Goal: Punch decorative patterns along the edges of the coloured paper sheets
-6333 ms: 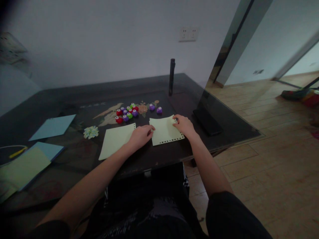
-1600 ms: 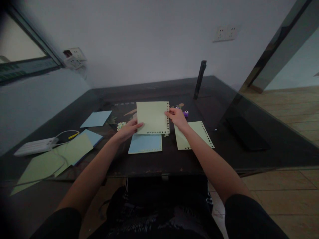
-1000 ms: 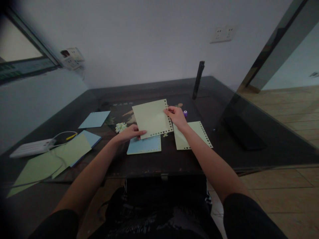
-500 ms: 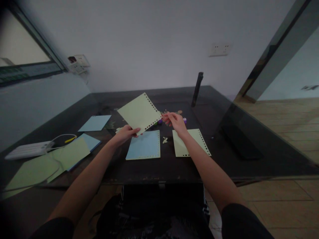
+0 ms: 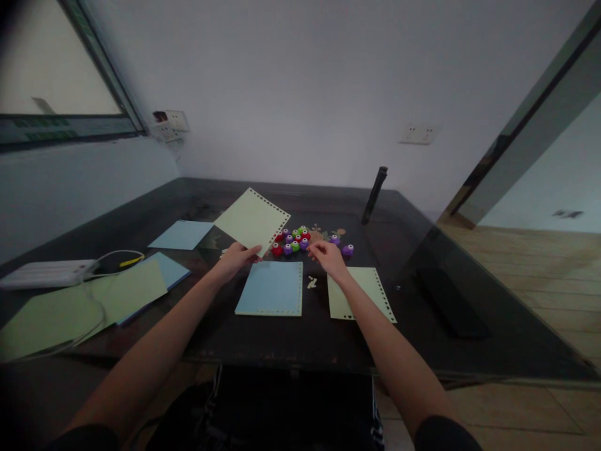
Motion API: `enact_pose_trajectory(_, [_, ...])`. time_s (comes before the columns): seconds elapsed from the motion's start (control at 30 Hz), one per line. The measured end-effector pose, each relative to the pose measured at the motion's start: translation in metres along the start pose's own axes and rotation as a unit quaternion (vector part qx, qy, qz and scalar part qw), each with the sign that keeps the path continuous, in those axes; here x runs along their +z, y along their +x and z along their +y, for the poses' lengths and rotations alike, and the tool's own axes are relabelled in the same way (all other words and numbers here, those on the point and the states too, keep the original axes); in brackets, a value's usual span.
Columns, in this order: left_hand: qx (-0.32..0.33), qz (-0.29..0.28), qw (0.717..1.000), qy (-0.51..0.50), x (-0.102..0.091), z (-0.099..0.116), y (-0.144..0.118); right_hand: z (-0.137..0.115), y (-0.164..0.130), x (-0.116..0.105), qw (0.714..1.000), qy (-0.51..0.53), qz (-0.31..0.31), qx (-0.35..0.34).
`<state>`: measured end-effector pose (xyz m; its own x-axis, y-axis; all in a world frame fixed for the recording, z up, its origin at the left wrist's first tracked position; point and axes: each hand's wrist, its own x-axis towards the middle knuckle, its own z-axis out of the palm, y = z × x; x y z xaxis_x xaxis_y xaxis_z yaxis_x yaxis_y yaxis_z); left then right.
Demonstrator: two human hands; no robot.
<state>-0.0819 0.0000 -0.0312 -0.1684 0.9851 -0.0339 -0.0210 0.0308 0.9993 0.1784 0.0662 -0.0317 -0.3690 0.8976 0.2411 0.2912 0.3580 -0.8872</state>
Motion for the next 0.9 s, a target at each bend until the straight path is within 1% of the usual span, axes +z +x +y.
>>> enact_pose_trajectory(0.1, [-0.001,-0.002,1.0,-0.001,0.001,0.0,-0.001,0.003,0.006,0.005,0.999,-0.039,-0.026,-0.005])
enact_pose_trajectory(0.17, [0.0,-0.003,1.0,-0.002,0.002,-0.001,-0.001,0.007,0.013,0.008,0.997,-0.074,-0.025,-0.007])
enact_pose_trajectory(0.23, [-0.001,-0.005,1.0,-0.005,0.003,-0.001,-0.001,0.011,0.021,0.01,0.993,-0.119,0.004,-0.004])
enact_pose_trajectory(0.33, [-0.01,-0.007,1.0,-0.008,0.004,-0.002,-0.001,0.017,0.032,0.012,0.978,-0.198,0.057,0.019])
enact_pose_trajectory(0.4, [-0.013,-0.011,1.0,-0.007,0.005,-0.002,-0.001,0.019,0.037,0.015,0.968,-0.241,0.064,0.035])
enact_pose_trajectory(0.67, [-0.008,-0.03,0.999,0.016,0.007,0.0,-0.005,0.009,0.045,0.028,0.934,-0.353,0.004,0.055])
enact_pose_trajectory(0.77, [-0.007,-0.033,0.999,0.018,0.007,-0.001,-0.004,0.006,0.046,0.03,0.926,-0.373,0.001,0.065])
enact_pose_trajectory(0.9, [-0.006,-0.026,0.999,0.018,0.006,-0.002,-0.003,0.006,0.045,0.031,0.924,-0.375,-0.002,0.07])
